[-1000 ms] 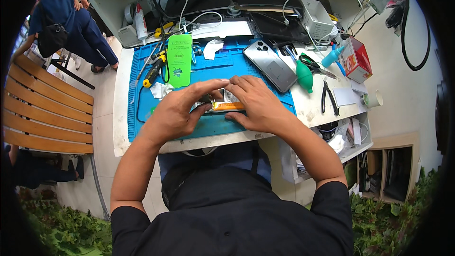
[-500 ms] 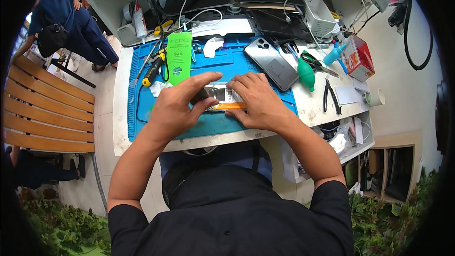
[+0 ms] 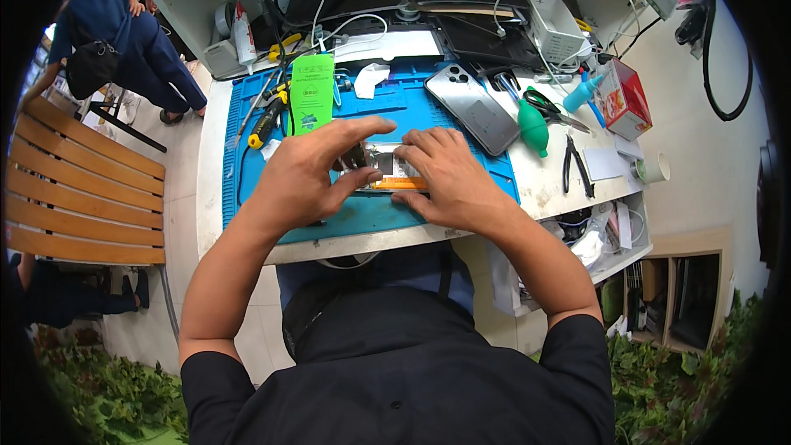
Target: The person works on a mobile phone by handling a green component, removing the back cover of a grey phone, and using a tool to work on the internal components of the device.
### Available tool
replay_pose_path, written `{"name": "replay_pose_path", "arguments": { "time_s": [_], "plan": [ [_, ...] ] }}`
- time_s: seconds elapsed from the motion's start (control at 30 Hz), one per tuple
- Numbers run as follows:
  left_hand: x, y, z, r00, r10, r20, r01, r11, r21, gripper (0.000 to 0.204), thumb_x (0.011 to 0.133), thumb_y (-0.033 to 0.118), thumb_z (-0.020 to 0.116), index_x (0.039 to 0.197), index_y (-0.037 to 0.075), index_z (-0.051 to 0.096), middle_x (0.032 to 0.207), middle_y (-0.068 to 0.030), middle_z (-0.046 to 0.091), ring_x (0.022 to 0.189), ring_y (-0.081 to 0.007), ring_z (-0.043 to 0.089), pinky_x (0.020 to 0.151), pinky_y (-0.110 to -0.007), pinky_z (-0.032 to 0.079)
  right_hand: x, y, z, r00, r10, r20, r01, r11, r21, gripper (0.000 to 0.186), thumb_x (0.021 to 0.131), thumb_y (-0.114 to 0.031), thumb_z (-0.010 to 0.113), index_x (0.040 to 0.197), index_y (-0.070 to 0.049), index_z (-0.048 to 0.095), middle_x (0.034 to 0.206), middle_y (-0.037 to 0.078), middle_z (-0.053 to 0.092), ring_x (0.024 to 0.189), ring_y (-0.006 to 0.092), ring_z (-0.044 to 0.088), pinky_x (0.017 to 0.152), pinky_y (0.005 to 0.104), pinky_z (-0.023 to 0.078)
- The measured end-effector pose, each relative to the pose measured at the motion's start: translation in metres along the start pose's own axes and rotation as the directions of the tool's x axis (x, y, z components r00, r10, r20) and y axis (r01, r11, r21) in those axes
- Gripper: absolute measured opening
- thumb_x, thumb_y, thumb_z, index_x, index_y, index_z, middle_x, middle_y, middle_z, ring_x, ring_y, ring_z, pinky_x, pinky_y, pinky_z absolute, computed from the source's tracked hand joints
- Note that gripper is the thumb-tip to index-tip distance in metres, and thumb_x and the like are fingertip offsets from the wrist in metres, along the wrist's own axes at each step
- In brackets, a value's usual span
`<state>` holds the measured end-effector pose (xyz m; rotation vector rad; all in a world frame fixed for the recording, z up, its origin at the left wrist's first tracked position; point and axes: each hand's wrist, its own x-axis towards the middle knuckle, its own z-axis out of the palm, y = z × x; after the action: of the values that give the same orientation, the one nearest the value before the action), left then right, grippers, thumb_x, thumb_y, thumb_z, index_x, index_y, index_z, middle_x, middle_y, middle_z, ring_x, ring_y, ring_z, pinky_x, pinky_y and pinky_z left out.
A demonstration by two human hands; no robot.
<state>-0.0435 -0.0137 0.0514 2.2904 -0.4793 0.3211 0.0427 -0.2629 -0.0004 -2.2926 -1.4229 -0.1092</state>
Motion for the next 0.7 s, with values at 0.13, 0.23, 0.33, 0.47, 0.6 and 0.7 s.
{"name": "replay_pose_path", "arguments": {
  "time_s": [0.13,0.23,0.33,0.47,0.6,0.7],
  "plan": [
    [-0.003,0.001,-0.003,0.999,-0.027,0.043,0.028,0.999,-0.034,0.064,0.091,-0.006,0.083,0.149,0.015,0.068,0.117,-0.0101,0.081,0.101,-0.0224,0.081,0.088,-0.034,0.066,0.003,-0.006,0.003,0.999,-0.037,-0.014,0.037,0.999,-0.003,0.055,0.09,-0.031,0.088,0.133,-0.004,0.067,0.143,0.017,0.062,0.136,0.0385,0.057,0.117,0.0536,0.04],
    [0.0,0.001,0.002,1.0,0.031,-0.002,-0.031,0.991,-0.133,0.069,0.09,-0.008,0.081,0.152,0.016,0.066,0.121,-0.011,0.081,0.107,-0.023,0.08,0.093,-0.036,0.066,0.001,-0.007,0.01,0.998,-0.07,0.001,0.07,0.998,0.005,0.052,0.09,-0.03,0.088,0.132,-0.006,0.068,0.143,0.017,0.062,0.136,0.0385,0.056,0.118,0.0549,0.04],
    [-0.003,-0.002,-0.004,0.995,-0.06,0.075,0.06,0.998,0.004,0.074,0.09,-0.006,0.083,0.157,0.017,0.062,0.125,-0.011,0.08,0.11,-0.0232,0.079,0.097,-0.038,0.065,0.005,-0.01,0.011,0.996,-0.089,0.023,0.089,0.996,0.031,0.049,0.091,-0.028,0.087,0.131,-0.006,0.069,0.142,0.016,0.063,0.136,0.0385,0.056,0.118,0.0551,0.04],
    [0.0,-0.004,-0.005,0.995,-0.001,0.103,0.013,0.994,-0.11,0.074,0.091,-0.001,0.086,0.158,0.017,0.06,0.119,-0.0099,0.081,0.106,-0.0238,0.081,0.096,-0.037,0.066,0.005,-0.011,0.013,0.995,-0.095,-0.004,0.095,0.995,0.027,0.046,0.091,-0.026,0.087,0.129,-0.006,0.07,0.138,0.015,0.064,0.136,0.0377,0.057,0.118,0.0549,0.04],
    [-0.006,-0.007,0.001,1.0,0.017,0.016,-0.017,1.0,-0.023,0.079,0.088,-0.002,0.089,0.158,0.017,0.059,0.115,-0.0083,0.081,0.1,-0.0241,0.082,0.092,-0.035,0.067,0.006,-0.01,0.015,0.995,-0.098,-0.011,0.099,0.994,0.045,0.045,0.091,-0.026,0.087,0.128,-0.005,0.071,0.135,0.013,0.065,0.135,0.0367,0.057,0.117,0.0545,0.04],
    [-0.01,-0.013,0.01,0.999,0.006,-0.054,-0.013,0.991,-0.132,0.082,0.086,-0.005,0.091,0.159,0.014,0.057,0.111,-0.0085,0.08,0.096,-0.0202,0.082,0.091,-0.033,0.067,0.009,-0.011,0.013,0.995,-0.099,-0.023,0.1,0.993,0.065,0.042,0.089,-0.024,0.087,0.123,-0.002,0.074,0.13,0.014,0.068,0.131,0.0354,0.059,0.116,0.0526,0.041]
  ]
}}
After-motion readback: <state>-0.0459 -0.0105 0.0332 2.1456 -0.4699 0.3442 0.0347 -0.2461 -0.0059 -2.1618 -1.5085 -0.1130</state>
